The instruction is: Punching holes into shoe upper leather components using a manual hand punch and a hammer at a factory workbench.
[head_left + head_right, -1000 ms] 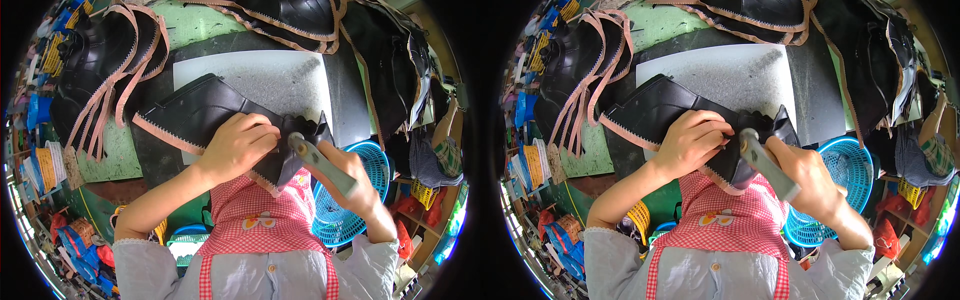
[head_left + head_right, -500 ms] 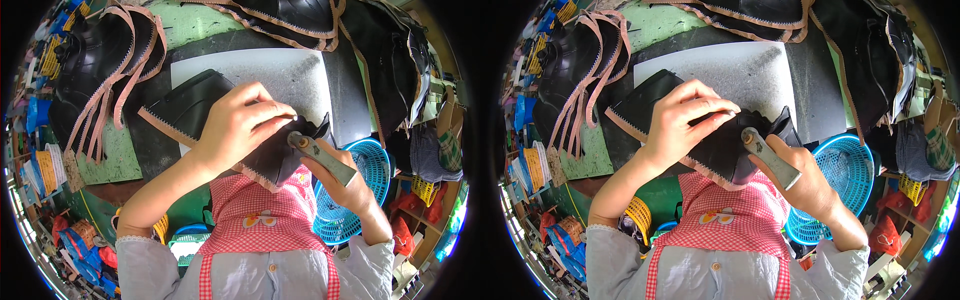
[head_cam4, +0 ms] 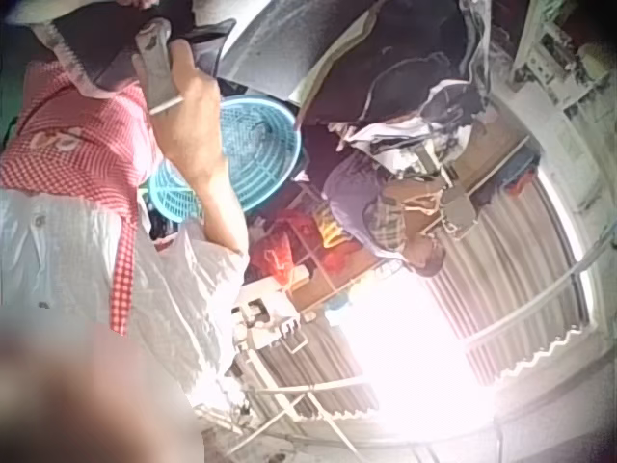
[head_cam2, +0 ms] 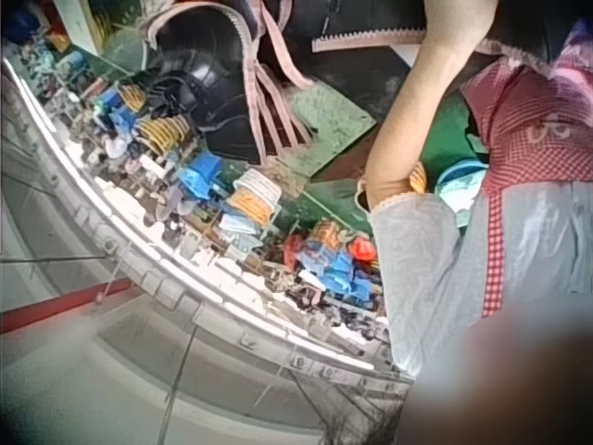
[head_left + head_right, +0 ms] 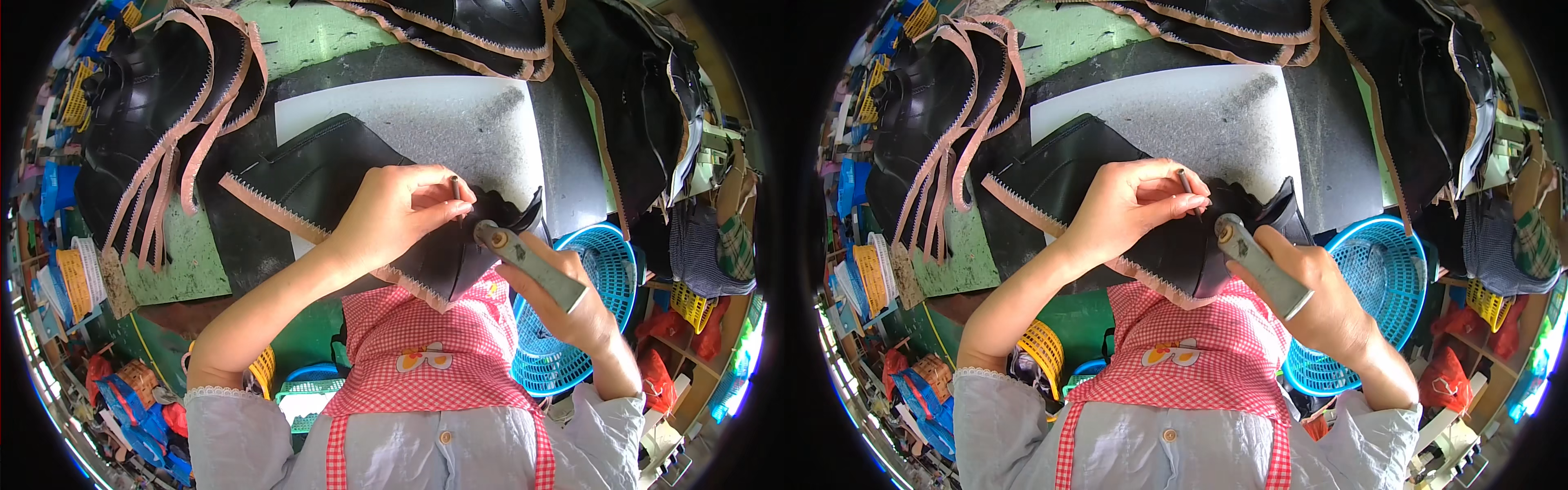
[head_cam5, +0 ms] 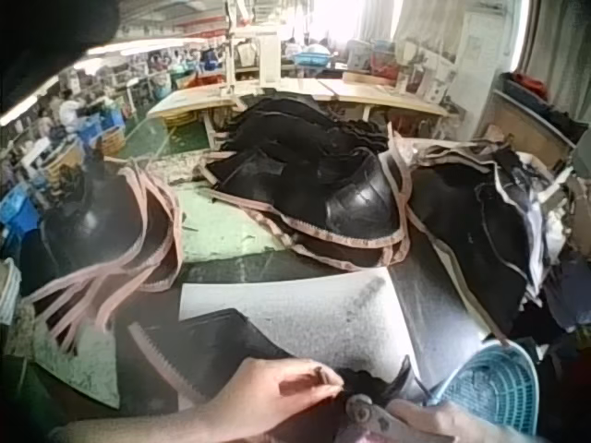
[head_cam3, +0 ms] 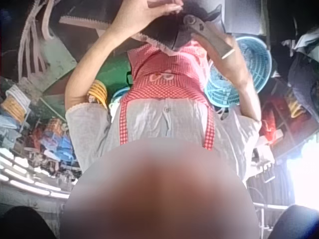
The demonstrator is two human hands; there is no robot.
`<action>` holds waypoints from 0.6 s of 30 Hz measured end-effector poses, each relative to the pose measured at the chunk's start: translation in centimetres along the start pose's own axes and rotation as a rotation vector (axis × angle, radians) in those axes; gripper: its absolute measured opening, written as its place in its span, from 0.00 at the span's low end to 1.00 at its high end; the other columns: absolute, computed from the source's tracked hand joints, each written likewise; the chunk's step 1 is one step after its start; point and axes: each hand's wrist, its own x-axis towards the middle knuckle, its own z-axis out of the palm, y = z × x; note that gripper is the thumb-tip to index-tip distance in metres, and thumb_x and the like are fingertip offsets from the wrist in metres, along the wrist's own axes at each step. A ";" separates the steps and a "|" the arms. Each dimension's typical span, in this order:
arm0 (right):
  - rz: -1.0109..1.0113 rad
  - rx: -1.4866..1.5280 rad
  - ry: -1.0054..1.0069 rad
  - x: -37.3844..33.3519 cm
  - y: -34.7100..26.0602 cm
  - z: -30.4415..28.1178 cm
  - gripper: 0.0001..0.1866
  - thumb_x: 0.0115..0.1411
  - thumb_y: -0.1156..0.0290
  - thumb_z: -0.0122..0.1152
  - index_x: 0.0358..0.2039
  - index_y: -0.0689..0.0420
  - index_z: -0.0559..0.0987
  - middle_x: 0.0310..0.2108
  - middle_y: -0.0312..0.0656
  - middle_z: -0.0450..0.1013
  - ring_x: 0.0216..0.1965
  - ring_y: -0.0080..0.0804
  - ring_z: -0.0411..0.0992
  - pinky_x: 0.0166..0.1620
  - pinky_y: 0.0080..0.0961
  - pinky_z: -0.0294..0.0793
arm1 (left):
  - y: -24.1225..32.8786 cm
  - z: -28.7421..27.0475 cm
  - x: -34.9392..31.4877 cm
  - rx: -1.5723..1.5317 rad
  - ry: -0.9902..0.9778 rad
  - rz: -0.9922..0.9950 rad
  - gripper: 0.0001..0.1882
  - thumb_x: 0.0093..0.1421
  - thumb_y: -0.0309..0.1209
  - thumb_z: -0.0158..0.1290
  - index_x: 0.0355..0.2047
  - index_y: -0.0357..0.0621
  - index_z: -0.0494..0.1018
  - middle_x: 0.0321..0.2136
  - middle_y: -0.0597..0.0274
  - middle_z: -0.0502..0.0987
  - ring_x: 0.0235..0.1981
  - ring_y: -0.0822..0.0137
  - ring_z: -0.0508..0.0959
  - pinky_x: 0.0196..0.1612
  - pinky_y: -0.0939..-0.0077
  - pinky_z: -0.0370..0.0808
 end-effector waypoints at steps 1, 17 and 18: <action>-0.008 -0.007 -0.031 -0.1 0.1 0.2 0.09 0.63 0.74 0.59 0.41 0.66 0.74 0.21 0.46 0.67 0.19 0.34 0.64 0.25 0.28 0.65 | 0.1 0.0 0.0 0.000 0.000 -0.001 0.06 0.62 0.21 0.57 0.39 0.31 0.77 0.32 0.61 0.83 0.38 0.75 0.83 0.43 0.82 0.78; -0.012 -0.009 0.059 -0.1 0.2 -0.2 0.11 0.61 0.70 0.66 0.35 0.63 0.75 0.21 0.47 0.73 0.21 0.39 0.74 0.25 0.28 0.70 | -0.5 0.8 -0.3 0.099 0.053 0.124 0.06 0.62 0.23 0.58 0.39 0.36 0.79 0.32 0.65 0.83 0.36 0.78 0.82 0.40 0.84 0.77; -0.025 0.009 0.079 -0.2 0.0 -0.6 0.10 0.61 0.71 0.65 0.36 0.63 0.75 0.22 0.46 0.73 0.21 0.37 0.72 0.26 0.27 0.70 | -0.5 0.9 -0.3 0.134 0.063 0.164 0.06 0.61 0.22 0.58 0.38 0.36 0.79 0.31 0.65 0.83 0.35 0.78 0.82 0.39 0.83 0.77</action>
